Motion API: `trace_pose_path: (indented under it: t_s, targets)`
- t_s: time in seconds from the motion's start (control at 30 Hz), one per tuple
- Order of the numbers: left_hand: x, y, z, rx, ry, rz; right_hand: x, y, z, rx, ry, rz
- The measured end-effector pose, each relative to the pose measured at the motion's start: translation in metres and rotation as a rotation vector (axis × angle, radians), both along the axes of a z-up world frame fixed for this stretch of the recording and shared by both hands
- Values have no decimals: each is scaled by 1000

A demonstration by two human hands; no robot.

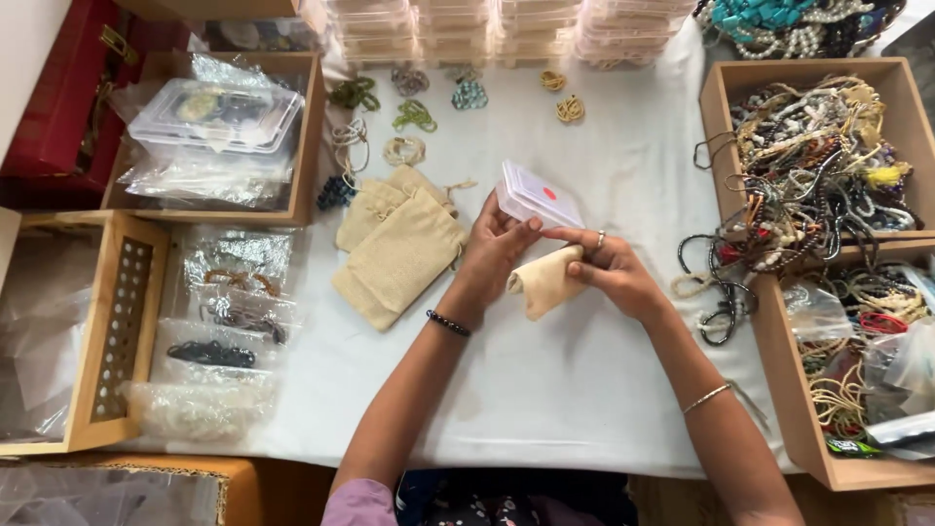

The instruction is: The recorder is packing various jewelry items into small plastic bags and then into a pouch and small plastic box.

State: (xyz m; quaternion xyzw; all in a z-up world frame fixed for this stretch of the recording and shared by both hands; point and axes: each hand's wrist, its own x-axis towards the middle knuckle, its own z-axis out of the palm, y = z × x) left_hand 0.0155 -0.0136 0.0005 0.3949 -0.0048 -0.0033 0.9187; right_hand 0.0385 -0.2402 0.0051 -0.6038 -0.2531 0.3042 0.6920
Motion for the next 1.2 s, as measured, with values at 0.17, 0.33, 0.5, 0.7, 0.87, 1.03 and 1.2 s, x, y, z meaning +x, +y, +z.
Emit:
trace_pose_path:
  t_s: [0.17, 0.33, 0.5, 0.7, 0.87, 1.03, 1.2]
  targets:
    - [-6, 8, 17, -535, -20, -253, 7, -10, 17, 477, 317, -200]
    - [-3, 11, 0, -523, -11, -349, -1, -15, 25, 47, 289, 69]
    - [-3, 11, -3, -407, -2, -303, -12, -32, 24, 41, 208, 305]
    - [-13, 0, 25, 464, -73, -594, -9, -39, 4, -210, -287, 48]
    - [-7, 1, 9, 608, 81, -638, -18, -13, 27, -424, -465, -203]
    - [-8, 1, 7, 568, 107, -618, -30, 3, 47, -354, -497, -281]
    - [-10, 2, 19, 475, 150, -626, -26, 1, 51, -417, -596, -359]
